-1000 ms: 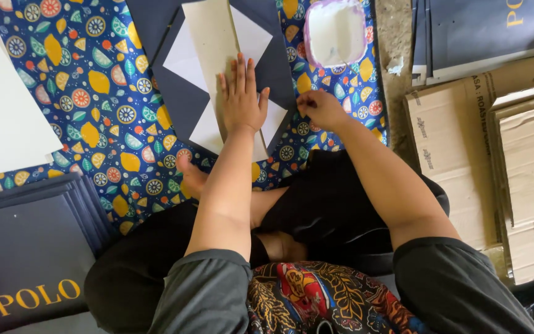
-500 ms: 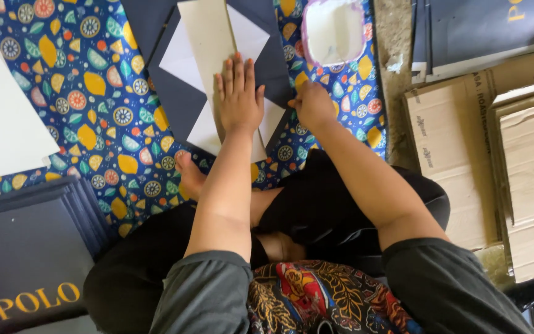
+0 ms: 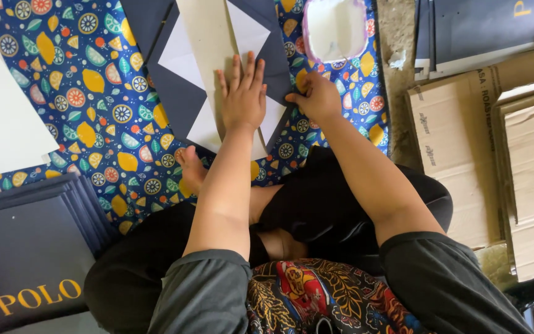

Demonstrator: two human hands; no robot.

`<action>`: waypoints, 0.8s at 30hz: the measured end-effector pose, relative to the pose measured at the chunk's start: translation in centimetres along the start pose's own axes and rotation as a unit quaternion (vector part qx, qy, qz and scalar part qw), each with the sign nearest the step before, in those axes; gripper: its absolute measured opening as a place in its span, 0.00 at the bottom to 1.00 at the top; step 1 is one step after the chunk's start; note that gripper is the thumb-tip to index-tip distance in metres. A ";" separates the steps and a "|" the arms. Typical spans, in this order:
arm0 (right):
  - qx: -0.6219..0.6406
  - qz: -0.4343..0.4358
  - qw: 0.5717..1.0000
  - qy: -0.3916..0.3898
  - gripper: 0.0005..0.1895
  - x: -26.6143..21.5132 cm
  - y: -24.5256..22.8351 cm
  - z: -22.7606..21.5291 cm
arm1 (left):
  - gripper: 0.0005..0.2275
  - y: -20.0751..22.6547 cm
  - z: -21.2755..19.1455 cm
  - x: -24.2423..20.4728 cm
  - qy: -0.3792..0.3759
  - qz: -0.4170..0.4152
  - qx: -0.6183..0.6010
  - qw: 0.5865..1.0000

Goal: Assembling paper bags by applying glue to paper components and folding them into shape.

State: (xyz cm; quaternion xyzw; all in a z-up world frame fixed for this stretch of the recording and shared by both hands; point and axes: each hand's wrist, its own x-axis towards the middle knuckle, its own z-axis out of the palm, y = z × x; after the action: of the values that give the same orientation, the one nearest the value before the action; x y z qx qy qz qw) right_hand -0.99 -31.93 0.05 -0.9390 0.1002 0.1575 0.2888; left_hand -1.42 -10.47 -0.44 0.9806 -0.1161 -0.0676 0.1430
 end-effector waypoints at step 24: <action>-0.283 -0.187 0.939 -0.053 0.34 -1.4 -3.6 1.4 | 0.36 1.1 -1.3 0.2 -0.076 -0.053 -0.018 0.996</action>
State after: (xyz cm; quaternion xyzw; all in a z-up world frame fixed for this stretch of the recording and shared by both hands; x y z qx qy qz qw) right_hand -1.62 -28.08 1.24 -0.9741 -0.1417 0.1717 0.0406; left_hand -1.27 -11.19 1.06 0.9746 -0.0733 -0.1516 0.1474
